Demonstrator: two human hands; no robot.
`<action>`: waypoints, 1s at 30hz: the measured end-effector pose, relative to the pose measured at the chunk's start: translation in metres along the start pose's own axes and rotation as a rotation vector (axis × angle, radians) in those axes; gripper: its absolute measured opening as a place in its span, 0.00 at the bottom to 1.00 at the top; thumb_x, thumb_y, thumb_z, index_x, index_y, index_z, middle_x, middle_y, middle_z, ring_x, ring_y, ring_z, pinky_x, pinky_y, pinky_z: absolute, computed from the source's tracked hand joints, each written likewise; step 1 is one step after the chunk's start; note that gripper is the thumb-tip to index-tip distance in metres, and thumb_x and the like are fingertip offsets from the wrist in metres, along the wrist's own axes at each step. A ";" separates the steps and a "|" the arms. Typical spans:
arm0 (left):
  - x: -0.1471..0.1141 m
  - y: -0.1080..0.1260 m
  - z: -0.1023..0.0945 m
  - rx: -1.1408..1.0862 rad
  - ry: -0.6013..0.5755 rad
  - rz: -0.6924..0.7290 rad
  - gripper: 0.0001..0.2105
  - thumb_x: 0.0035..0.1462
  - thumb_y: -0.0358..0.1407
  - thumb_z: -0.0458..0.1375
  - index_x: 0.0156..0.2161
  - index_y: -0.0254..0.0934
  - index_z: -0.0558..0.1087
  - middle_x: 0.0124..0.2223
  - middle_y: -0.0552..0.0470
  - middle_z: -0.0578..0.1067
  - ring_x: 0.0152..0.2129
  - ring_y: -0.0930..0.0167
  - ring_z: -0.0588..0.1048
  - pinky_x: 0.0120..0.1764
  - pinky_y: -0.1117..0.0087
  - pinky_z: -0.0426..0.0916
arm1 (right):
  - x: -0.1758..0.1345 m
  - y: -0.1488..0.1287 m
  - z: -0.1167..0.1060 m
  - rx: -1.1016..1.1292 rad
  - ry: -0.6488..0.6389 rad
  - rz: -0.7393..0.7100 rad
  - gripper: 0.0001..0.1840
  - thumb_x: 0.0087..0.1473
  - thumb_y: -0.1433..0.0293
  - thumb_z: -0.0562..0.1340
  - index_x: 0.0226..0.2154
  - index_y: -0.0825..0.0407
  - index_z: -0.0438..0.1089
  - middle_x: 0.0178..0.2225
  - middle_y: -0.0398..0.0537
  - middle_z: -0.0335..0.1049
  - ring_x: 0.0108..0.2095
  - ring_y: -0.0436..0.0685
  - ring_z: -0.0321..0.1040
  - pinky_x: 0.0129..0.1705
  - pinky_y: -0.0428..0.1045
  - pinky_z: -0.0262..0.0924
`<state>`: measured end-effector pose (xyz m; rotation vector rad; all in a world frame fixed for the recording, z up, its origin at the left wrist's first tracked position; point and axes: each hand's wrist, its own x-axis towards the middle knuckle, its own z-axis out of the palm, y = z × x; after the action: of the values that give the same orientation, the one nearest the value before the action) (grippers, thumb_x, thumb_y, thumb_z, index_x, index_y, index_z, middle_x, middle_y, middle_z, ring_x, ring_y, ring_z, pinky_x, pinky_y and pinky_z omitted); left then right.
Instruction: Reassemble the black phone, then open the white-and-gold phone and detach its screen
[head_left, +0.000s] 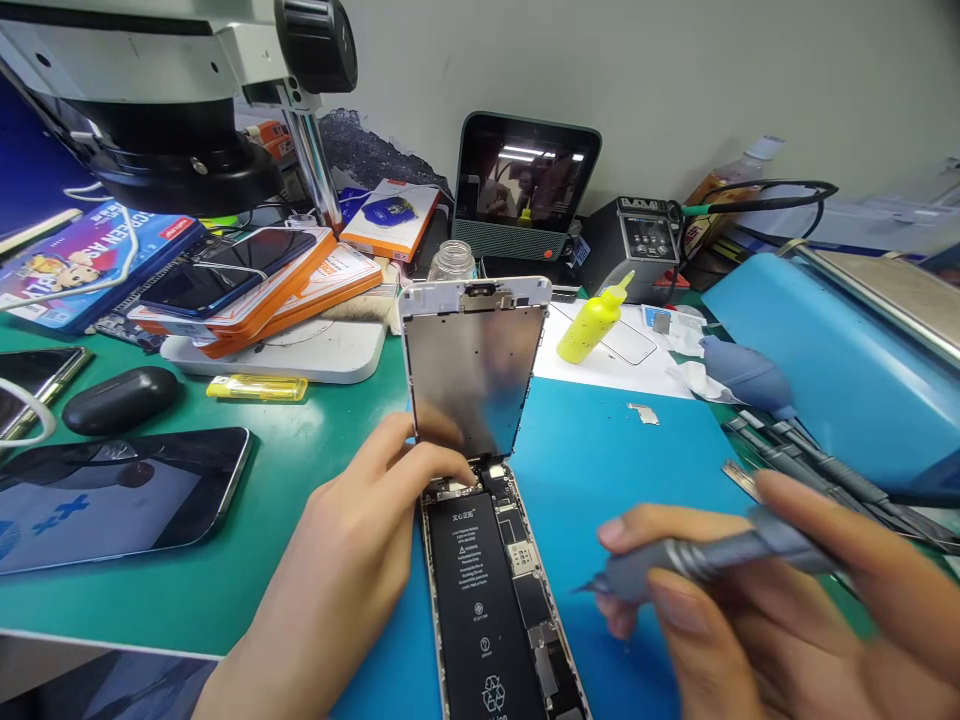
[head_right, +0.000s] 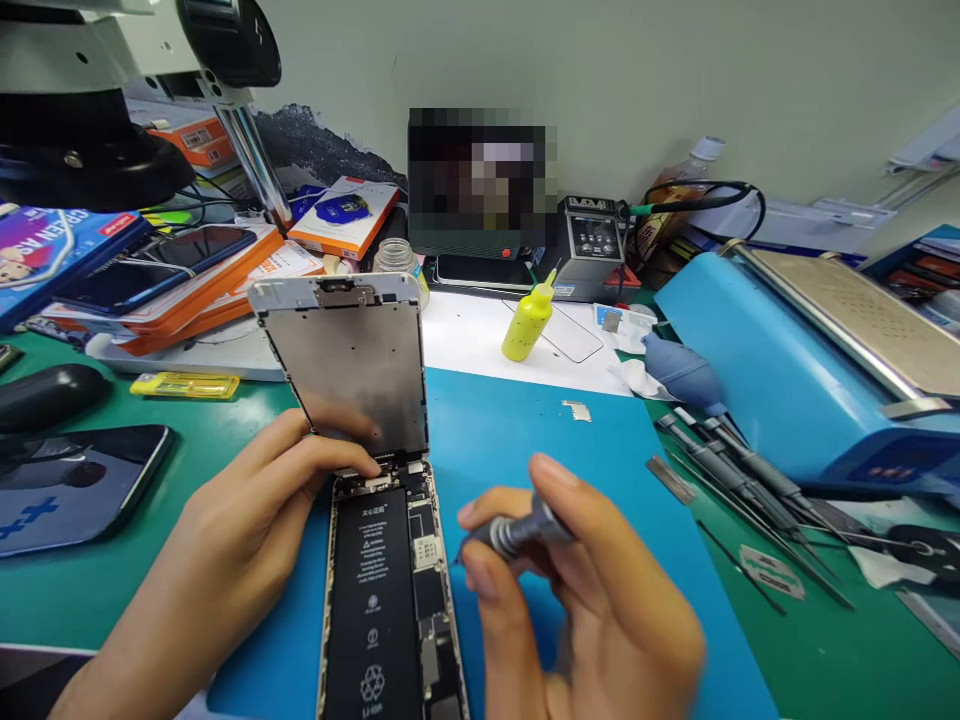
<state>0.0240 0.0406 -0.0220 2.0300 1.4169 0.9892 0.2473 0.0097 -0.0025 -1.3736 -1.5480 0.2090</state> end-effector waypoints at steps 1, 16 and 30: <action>0.000 0.000 0.000 -0.006 0.005 -0.003 0.23 0.74 0.18 0.47 0.52 0.54 0.72 0.56 0.63 0.74 0.56 0.79 0.78 0.49 0.84 0.70 | 0.001 -0.002 0.002 0.041 0.005 0.023 0.20 0.72 0.69 0.66 0.63 0.41 0.70 0.35 0.45 0.81 0.27 0.57 0.80 0.25 0.51 0.76; -0.001 -0.002 0.002 -0.071 0.036 0.005 0.22 0.76 0.20 0.48 0.58 0.54 0.69 0.58 0.61 0.76 0.55 0.77 0.79 0.50 0.81 0.71 | 0.014 0.015 -0.007 -0.076 -0.116 0.059 0.20 0.70 0.54 0.65 0.57 0.45 0.76 0.38 0.50 0.81 0.30 0.58 0.77 0.27 0.50 0.72; 0.004 0.000 0.002 -0.043 0.047 -0.006 0.17 0.80 0.25 0.47 0.57 0.55 0.68 0.52 0.62 0.76 0.45 0.76 0.82 0.43 0.76 0.71 | 0.037 0.008 0.012 -0.516 -0.501 -0.573 0.13 0.78 0.71 0.56 0.40 0.47 0.71 0.27 0.37 0.75 0.24 0.52 0.75 0.24 0.52 0.54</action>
<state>0.0261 0.0439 -0.0221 1.9829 1.4132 1.0618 0.2492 0.0484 0.0070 -1.2367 -2.4767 -0.2388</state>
